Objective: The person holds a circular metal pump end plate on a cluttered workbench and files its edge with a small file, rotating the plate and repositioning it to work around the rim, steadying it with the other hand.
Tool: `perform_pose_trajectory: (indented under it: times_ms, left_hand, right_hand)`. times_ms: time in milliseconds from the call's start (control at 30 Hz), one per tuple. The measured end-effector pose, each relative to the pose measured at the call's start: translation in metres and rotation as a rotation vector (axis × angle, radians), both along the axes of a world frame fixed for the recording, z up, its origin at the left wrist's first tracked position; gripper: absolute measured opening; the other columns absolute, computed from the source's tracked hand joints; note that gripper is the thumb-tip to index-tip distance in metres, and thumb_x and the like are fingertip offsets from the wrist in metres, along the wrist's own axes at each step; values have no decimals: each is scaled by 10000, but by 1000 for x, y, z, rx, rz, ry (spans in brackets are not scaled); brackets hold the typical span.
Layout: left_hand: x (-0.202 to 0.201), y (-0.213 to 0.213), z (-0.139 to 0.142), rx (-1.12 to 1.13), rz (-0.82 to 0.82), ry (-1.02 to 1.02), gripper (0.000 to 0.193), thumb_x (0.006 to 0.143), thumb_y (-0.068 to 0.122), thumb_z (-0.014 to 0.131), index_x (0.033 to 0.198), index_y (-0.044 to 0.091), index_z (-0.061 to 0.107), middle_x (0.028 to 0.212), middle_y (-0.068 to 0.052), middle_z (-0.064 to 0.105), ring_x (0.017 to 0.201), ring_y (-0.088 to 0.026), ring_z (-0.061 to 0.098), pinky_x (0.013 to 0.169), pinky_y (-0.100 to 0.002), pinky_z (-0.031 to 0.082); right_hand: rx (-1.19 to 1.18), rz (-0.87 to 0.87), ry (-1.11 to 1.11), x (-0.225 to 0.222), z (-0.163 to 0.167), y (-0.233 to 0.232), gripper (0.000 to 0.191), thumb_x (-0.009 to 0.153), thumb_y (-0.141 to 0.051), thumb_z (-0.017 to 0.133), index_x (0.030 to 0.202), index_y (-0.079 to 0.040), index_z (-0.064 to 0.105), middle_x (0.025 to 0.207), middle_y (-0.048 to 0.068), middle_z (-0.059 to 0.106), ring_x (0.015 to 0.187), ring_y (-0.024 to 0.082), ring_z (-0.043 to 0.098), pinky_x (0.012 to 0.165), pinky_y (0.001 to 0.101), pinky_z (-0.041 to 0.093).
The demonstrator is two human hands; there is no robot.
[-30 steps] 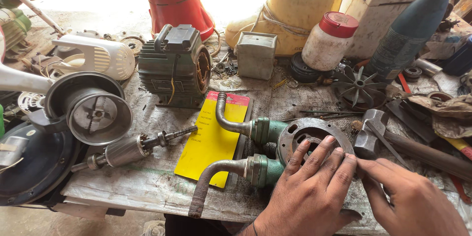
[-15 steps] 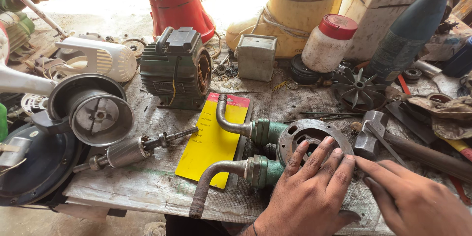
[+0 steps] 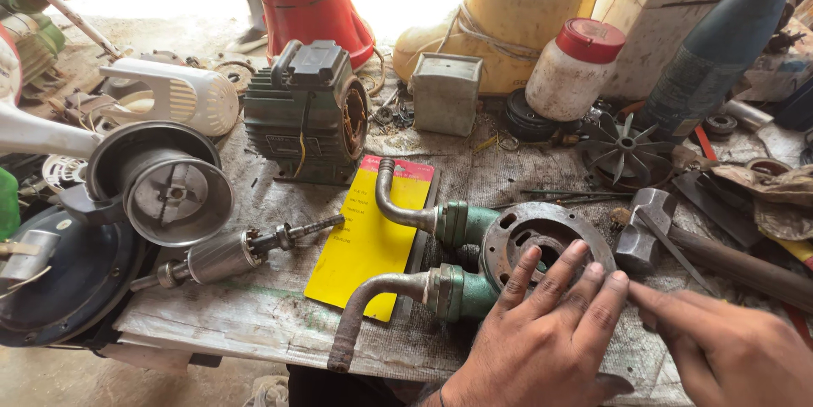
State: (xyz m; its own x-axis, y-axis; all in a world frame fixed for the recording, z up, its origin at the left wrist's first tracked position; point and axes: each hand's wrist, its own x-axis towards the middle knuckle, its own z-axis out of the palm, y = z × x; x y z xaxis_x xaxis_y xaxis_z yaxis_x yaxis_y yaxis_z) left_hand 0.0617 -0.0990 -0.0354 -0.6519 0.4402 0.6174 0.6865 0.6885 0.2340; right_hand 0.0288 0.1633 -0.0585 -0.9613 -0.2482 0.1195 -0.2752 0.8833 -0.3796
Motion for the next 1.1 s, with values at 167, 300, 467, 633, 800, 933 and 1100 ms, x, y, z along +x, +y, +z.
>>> perform_pose_trajectory:
  times_ms: [167,300,467,633,800,933,1100]
  left_hand:
    - [0,3,1,-64,35,34,910,793,508,801,1537,43,556,1428,-135,661,1551,-286,473,1396,-525,100]
    - [-1,3,5,-45,20,20,896,827,547,779,1525,37,542,1406,-136,667,1550,-288,481,1381,-511,71]
    - [0,5,10,-63,88,88,914,802,612,754,1495,48,562,1406,-128,682,1521,-270,507,1357,-493,24]
    - [-1,5,12,-32,83,89,907,876,660,708,1506,31,536,1419,-159,662,1546,-273,495,1380,-483,-6]
    - [-1,1,11,-70,101,93,970,815,718,685,1476,21,553,1429,-148,659,1554,-268,480,1391,-494,-20]
    - [-1,-1,11,-61,81,46,994,856,749,683,1492,1,527,1448,-137,632,1575,-271,452,1369,-506,-33]
    - [-2,3,12,-146,138,57,1033,791,755,675,1508,25,528,1502,-120,619,1582,-248,450,1365,-543,-46]
  right_hand:
    - [-26,-11,7,-2,1,0,577,805,-101,679,1360,-254,720,1114,-7,803,938,158,817,800,311,650]
    - [88,-53,-51,0,6,-4,572,773,-139,698,1325,-284,730,1102,-8,782,951,206,796,820,344,631]
    - [81,-97,-103,0,14,-17,567,779,-116,670,1334,-232,697,1125,31,761,988,260,778,819,375,615]
    - [-89,-23,-50,-1,24,-26,530,826,-113,653,1344,-208,702,1114,46,785,980,248,789,805,354,620]
    - [-100,-47,-32,0,29,-36,445,872,-122,655,1310,-175,716,1134,69,799,1007,240,798,835,363,615]
    - [-175,-52,-87,-1,38,-41,445,865,-131,667,1308,-149,710,1137,87,799,983,225,812,810,350,631]
    - [-104,-129,-74,2,47,-51,465,859,-134,652,1317,-179,723,1136,70,809,984,267,796,813,390,622]
